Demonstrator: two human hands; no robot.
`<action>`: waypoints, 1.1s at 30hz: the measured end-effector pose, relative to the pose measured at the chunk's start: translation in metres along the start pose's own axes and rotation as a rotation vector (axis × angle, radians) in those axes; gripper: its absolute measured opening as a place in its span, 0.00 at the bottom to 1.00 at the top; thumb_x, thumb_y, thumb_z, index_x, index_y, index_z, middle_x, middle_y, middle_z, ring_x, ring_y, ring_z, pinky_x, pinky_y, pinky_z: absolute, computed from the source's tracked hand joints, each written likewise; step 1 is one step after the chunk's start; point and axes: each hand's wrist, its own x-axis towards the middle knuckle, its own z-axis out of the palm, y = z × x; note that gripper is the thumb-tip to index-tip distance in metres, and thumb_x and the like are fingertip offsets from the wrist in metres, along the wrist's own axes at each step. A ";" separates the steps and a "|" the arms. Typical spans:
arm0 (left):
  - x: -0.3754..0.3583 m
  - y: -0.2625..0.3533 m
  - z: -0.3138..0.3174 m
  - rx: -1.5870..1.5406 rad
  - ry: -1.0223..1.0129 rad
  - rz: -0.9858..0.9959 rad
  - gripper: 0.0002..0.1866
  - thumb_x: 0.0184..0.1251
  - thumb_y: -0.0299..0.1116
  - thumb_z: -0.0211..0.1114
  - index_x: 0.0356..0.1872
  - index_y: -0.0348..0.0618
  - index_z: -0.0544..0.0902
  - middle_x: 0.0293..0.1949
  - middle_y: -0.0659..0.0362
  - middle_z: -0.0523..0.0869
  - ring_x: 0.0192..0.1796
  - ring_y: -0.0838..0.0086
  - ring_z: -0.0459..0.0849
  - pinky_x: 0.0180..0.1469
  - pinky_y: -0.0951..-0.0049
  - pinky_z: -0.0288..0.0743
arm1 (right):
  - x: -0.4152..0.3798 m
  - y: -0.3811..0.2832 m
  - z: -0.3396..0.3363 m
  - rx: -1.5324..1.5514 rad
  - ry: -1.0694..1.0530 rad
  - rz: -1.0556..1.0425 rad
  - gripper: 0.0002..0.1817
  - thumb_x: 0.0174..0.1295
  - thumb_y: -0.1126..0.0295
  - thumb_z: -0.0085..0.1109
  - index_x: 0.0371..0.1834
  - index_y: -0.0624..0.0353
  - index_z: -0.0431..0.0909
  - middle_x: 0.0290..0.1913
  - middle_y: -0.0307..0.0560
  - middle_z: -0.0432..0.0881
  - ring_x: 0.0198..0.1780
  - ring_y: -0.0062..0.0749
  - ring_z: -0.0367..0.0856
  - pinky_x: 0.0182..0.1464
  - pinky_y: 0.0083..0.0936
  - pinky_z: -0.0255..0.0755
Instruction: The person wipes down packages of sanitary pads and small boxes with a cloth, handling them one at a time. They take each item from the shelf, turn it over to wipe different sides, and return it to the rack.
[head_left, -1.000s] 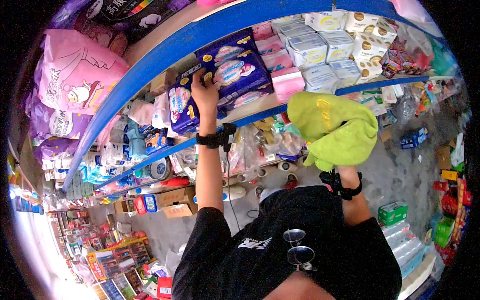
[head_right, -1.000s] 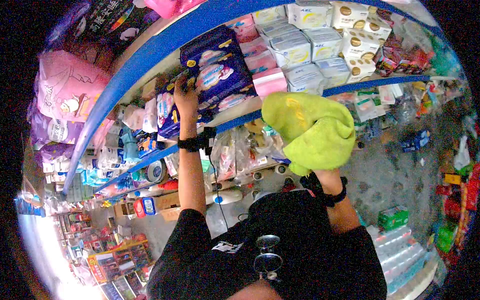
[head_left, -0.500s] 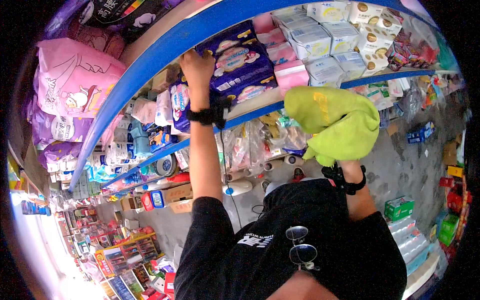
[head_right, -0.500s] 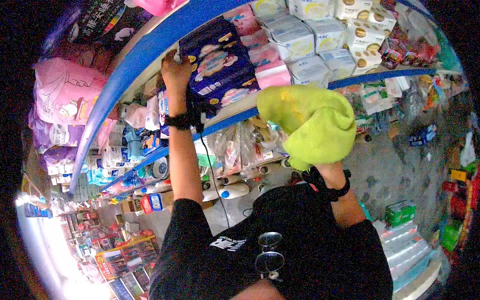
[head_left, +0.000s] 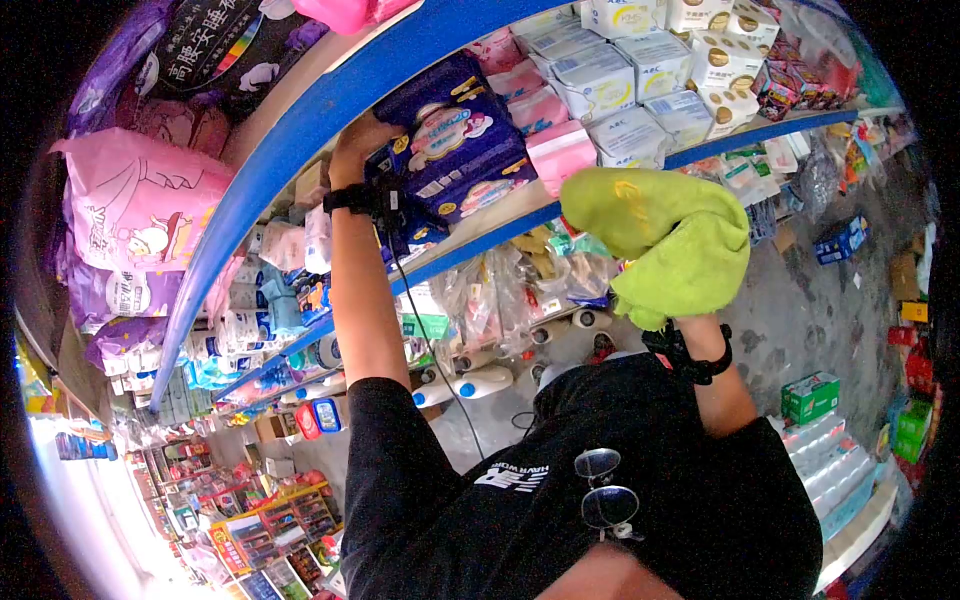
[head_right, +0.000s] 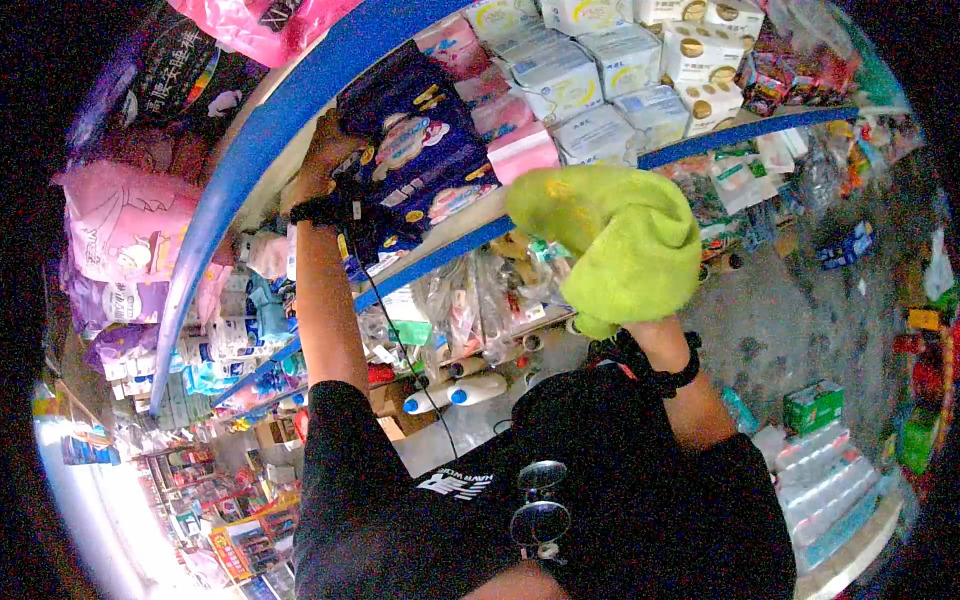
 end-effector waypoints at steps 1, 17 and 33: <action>0.002 -0.006 0.002 -0.122 -0.005 0.037 0.43 0.29 0.43 0.75 0.56 0.41 0.71 0.55 0.44 0.73 0.59 0.55 0.70 0.63 0.67 0.61 | 0.000 0.001 0.001 -0.002 -0.005 0.002 0.25 0.61 0.62 0.54 0.59 0.59 0.63 0.55 0.45 0.71 0.57 0.34 0.68 0.62 0.32 0.61; -0.165 0.131 -0.003 -0.175 0.760 0.325 0.38 0.28 0.22 0.73 0.51 0.41 0.70 0.48 0.50 0.77 0.53 0.53 0.74 0.57 0.58 0.64 | 0.014 -0.044 0.023 0.025 -0.094 -0.264 0.25 0.61 0.62 0.53 0.60 0.59 0.62 0.55 0.46 0.71 0.57 0.34 0.68 0.62 0.33 0.61; -0.257 0.202 -0.013 -0.503 0.707 0.611 0.51 0.38 0.22 0.73 0.64 0.48 0.48 0.44 0.49 0.79 0.45 0.56 0.78 0.47 0.57 0.67 | 0.016 -0.100 0.054 -0.149 -0.226 -0.591 0.26 0.61 0.61 0.53 0.61 0.57 0.61 0.56 0.47 0.70 0.57 0.35 0.68 0.62 0.34 0.61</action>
